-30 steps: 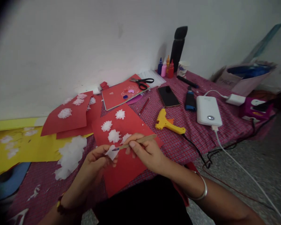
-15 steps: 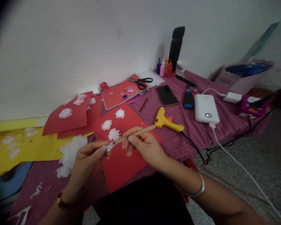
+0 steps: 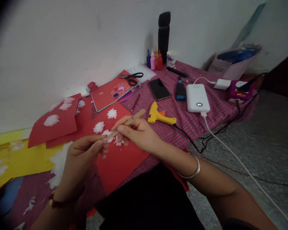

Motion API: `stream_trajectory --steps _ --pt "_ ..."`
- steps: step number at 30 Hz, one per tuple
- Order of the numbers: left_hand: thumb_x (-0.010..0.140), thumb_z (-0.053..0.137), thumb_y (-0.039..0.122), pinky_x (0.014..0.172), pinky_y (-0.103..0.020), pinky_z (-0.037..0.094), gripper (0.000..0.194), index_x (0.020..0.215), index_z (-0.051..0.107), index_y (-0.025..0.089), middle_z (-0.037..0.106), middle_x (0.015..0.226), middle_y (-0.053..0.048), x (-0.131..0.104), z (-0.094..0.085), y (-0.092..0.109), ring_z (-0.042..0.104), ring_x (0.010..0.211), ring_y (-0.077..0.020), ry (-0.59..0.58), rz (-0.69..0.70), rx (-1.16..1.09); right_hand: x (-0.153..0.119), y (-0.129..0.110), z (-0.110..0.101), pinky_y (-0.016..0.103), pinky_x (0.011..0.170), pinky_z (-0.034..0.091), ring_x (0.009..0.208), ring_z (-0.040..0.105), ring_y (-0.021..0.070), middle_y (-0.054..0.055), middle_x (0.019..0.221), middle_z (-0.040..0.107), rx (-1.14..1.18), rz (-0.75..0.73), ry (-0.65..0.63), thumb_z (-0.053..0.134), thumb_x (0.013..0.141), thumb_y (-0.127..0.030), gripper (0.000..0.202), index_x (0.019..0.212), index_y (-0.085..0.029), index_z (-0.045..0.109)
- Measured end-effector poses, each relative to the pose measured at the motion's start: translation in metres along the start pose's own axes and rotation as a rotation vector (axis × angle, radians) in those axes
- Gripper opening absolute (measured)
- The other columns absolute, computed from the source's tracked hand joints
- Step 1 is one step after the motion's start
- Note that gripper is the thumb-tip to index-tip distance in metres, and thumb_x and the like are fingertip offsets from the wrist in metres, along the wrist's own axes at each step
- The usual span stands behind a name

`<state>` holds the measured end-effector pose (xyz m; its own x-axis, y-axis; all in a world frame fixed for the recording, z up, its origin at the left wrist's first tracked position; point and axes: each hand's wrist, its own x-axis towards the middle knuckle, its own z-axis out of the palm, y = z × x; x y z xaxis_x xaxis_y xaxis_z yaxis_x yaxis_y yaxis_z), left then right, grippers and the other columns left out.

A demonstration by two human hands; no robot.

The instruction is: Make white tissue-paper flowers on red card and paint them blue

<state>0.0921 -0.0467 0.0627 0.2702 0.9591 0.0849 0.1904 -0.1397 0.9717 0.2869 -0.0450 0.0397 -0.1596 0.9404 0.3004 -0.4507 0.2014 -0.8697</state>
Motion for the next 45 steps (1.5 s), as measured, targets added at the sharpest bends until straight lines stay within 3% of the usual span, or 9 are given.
stream_trajectory --steps 4,8,11,19,24,29,34,40,45 --pt "0.081 0.066 0.026 0.064 -0.023 0.049 0.026 0.106 0.065 0.022 0.067 0.083 0.0 0.004 -0.008 -0.027 0.061 0.067 -0.0107 -0.111 0.004 0.202 -0.002 0.015 -0.024 0.018 0.046 0.042 0.044 0.051 0.0059 -0.004 0.058 0.06 -0.102 0.14 0.094 0.054 0.09 -0.032 0.021 0.079 -0.016 0.06" --pt "0.08 0.065 0.027 0.062 -0.024 0.043 0.012 0.087 0.059 0.019 0.059 0.075 0.0 0.002 -0.005 -0.054 0.054 0.065 -0.0122 -0.161 0.125 0.665 -0.01 0.029 -0.038 0.018 0.044 0.039 0.043 0.05 0.0055 -0.004 0.058 0.06 -0.17 0.259 0.114 0.052 0.091 -0.029 0.02 0.078 -0.015 0.059" --pt "0.083 0.06 0.028 0.063 -0.026 0.039 0.009 0.08 0.056 0.02 0.057 0.076 0.0 0.002 0.005 -0.062 0.052 0.068 -0.0143 -0.195 0.136 0.827 -0.015 0.033 -0.039 0.018 0.046 0.04 0.044 0.051 0.0056 -0.003 0.059 0.06 -0.2 0.282 0.077 0.053 0.09 -0.028 0.018 0.079 -0.015 0.059" --pt "0.083 0.049 0.02 0.059 -0.024 0.035 0.008 0.075 0.049 0.02 0.055 0.07 0.002 0.006 0.005 -0.072 0.05 0.061 -0.0128 -0.092 0.066 0.82 -0.026 0.036 -0.031 0.02 0.051 0.045 0.052 0.054 0.0074 -0.001 0.068 0.063 -0.298 0.245 -0.021 0.05 0.092 -0.026 0.017 0.081 -0.016 0.059" --pt "0.085 0.049 0.022 0.059 -0.024 0.035 0.01 0.075 0.049 0.02 0.055 0.07 0.002 0.005 0.004 -0.073 0.05 0.061 -0.0125 -0.084 0.049 0.787 -0.026 0.037 -0.026 0.021 0.054 0.044 0.057 0.056 0.0083 0.001 0.076 0.063 -0.511 0.099 -0.105 0.047 0.093 -0.02 0.02 0.083 -0.016 0.064" --pt "0.085 0.049 0.022 0.059 -0.024 0.035 0.011 0.073 0.049 0.02 0.055 0.07 0.001 0.006 0.006 -0.071 0.051 0.063 -0.0134 -0.091 0.059 0.77 -0.027 0.038 -0.023 0.023 0.063 0.048 0.065 0.06 0.0101 0.001 0.082 0.067 -0.679 0.08 -0.154 0.045 0.093 -0.014 0.022 0.097 -0.018 0.066" --pt "0.085 0.048 0.022 0.06 -0.025 0.034 0.013 0.073 0.048 0.021 0.056 0.072 0.001 0.006 0.005 -0.073 0.052 0.066 -0.0142 -0.1 0.093 0.755 -0.032 0.04 -0.019 0.029 0.077 0.051 0.086 0.065 0.0155 0.006 0.096 0.071 -0.907 -0.053 -0.217 0.044 0.094 -0.014 0.023 0.103 -0.019 0.064" --pt "0.091 0.044 0.024 0.064 -0.027 0.036 0.015 0.077 0.049 0.02 0.057 0.077 -0.001 0.003 0.005 -0.071 0.052 0.071 -0.0158 -0.117 0.132 0.728 -0.042 0.042 -0.011 0.031 0.066 0.048 0.074 0.061 0.0192 0.008 0.084 0.068 -1.364 -0.285 -0.435 0.041 0.096 -0.016 0.023 0.095 -0.014 0.064" --pt "0.092 0.041 0.023 0.066 -0.028 0.035 0.016 0.078 0.048 0.02 0.053 0.077 -0.001 0.001 0.005 -0.069 0.051 0.072 -0.0164 -0.115 0.15 0.727 -0.048 0.045 -0.011 0.034 0.065 0.048 0.076 0.057 0.0225 0.011 0.088 0.066 -1.473 -0.357 -0.569 0.047 0.092 -0.014 0.017 0.1 -0.011 0.062"
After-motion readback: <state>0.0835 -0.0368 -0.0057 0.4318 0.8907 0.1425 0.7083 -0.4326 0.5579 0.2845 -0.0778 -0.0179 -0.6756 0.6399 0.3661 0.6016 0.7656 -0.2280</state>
